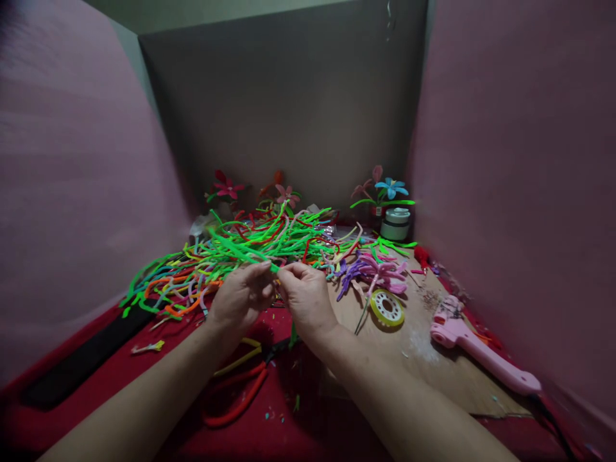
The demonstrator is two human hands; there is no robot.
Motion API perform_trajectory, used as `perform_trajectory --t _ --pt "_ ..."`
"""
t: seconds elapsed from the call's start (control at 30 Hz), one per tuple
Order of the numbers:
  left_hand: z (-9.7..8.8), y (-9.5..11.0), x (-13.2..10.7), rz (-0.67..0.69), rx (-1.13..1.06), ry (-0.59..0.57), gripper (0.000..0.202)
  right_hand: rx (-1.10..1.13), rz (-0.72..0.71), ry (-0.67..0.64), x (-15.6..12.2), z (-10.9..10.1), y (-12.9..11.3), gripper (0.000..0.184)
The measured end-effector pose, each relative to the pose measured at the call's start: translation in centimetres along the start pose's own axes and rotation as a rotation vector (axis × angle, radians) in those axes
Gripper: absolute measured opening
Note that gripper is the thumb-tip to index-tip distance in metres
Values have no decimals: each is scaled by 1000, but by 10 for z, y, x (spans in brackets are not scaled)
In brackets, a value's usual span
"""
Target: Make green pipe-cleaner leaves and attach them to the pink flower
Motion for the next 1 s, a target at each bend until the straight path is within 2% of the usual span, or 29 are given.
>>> perform_trajectory --t 0.1,0.17,0.27,0.37,0.5,0.6,0.7,0.8,1.0 --pt "0 -1 -1 -12 -60 -21 18 35 19 29 1 0 -1 14" --pt "-2 0 -3 80 62 -7 18 85 76 16 2 0 -2 16" --pt "-8 3 -7 365 447 32 13 162 210 -37 3 -1 -3 18" --pt "-16 7 -5 660 762 -31 6 164 276 -77 4 -3 -3 16" --pt "-28 12 2 895 1074 -127 19 110 282 -125 5 -6 -5 19" --pt "-32 16 3 1057 1314 -92 18 33 296 -146 5 -6 -7 15" --pt "-33 20 -1 1220 1461 -44 17 -27 262 -167 4 -6 -8 13" --pt "-29 24 -7 1309 1608 -84 16 -94 205 -203 5 -8 -7 15" --pt "-20 31 -16 1270 1803 -156 19 -230 107 -228 6 -10 -6 18"
Point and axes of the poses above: each hand's wrist, its own x-axis towards the middle knuckle, its own z-axis out of the palm, y = z × x, the point moved 1 cm from there along x, towards the middle knuckle, and after that the axes turned 4 degrees about x, right-handed, at the moved point
